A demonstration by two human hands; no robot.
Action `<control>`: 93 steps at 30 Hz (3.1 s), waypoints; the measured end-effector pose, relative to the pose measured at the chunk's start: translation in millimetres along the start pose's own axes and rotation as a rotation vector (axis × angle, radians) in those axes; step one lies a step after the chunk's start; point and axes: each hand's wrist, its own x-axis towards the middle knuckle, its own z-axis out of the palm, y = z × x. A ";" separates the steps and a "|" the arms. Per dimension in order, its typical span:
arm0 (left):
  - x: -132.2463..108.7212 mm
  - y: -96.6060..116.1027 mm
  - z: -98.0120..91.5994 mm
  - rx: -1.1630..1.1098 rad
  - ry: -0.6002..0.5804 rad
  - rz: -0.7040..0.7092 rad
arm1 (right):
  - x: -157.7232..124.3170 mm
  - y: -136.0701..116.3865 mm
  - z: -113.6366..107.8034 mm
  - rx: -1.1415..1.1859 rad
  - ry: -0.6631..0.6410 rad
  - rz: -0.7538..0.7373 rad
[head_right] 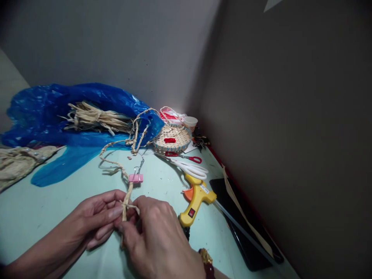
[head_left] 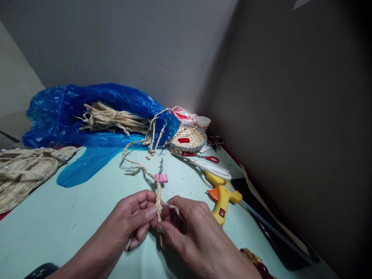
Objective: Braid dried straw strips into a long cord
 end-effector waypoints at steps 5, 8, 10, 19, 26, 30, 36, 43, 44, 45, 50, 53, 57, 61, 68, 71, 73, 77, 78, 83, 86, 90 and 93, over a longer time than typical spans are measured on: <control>-0.9 0.3 -1.1 0.007 -0.035 0.012 | 0.4 2.3 -1.4 -0.050 -0.001 0.020; -1.8 -0.8 -2.6 0.027 -0.006 0.009 | 1.3 3.7 -3.6 -0.012 0.002 0.041; -1.9 -2.0 -4.4 0.056 -0.004 0.012 | 2.6 4.6 -6.6 0.028 -0.016 0.061; -2.0 1.6 -3.9 -0.029 -0.061 0.022 | 5.8 5.4 -9.0 0.022 0.010 0.081; -9.0 10.1 -2.0 0.015 -0.137 -0.025 | 9.5 1.1 -12.2 -0.006 0.010 0.137; -10.8 13.5 3.2 0.016 -0.118 -0.042 | 11.2 0.2 -14.0 -0.006 -0.001 0.139; -8.8 9.6 10.8 0.061 -0.061 -0.003 | 11.5 3.6 -13.1 0.148 -0.044 0.108; -8.6 7.6 11.9 0.270 0.138 0.134 | 9.0 5.0 -10.8 0.294 -0.044 0.082; -8.8 8.4 12.1 0.312 0.160 0.151 | 8.9 5.6 -8.7 0.280 -0.026 0.079; -9.1 9.3 12.7 0.342 0.173 0.155 | 8.8 6.3 -6.4 0.262 -0.004 0.079; -11.0 12.1 15.5 0.252 0.192 0.097 | 10.3 9.5 3.2 0.211 0.079 0.064; -11.4 11.1 13.4 0.208 0.168 0.087 | 11.5 9.6 5.1 0.190 0.095 0.054; -12.1 11.9 12.7 0.197 0.115 0.069 | 10.7 7.3 7.3 0.103 0.111 0.034; -11.1 12.0 16.6 0.185 0.114 0.106 | 6.9 3.8 8.7 0.004 0.140 -0.024; -4.3 7.2 13.6 0.077 0.100 -0.065 | 4.4 2.9 0.7 0.006 0.068 -0.059; -5.0 9.6 12.5 0.026 0.083 -0.094 | 5.5 4.7 0.0 0.027 0.055 -0.051; -5.5 11.7 12.7 0.008 0.067 -0.104 | 6.1 5.3 1.2 0.018 0.059 -0.031; -3.8 11.4 13.0 0.012 0.068 -0.088 | 3.7 -0.7 -3.3 -0.033 0.066 0.035; -2.9 9.8 12.9 0.027 0.082 -0.078 | 1.8 -4.0 -7.1 -0.047 0.086 0.048; 2.3 -1.1 13.3 0.087 0.167 -0.026 | -13.0 -21.3 -26.0 -0.009 0.162 -0.051; 3.1 -3.5 14.2 0.080 0.185 -0.006 | -18.6 -21.0 -16.1 0.027 0.059 -0.149; 2.0 -2.7 12.8 0.079 0.190 0.044 | -15.1 -9.1 12.2 -0.167 0.119 -0.314; 1.2 -2.3 10.1 0.141 0.138 0.028 | -11.0 -1.8 19.4 -0.253 0.188 -0.368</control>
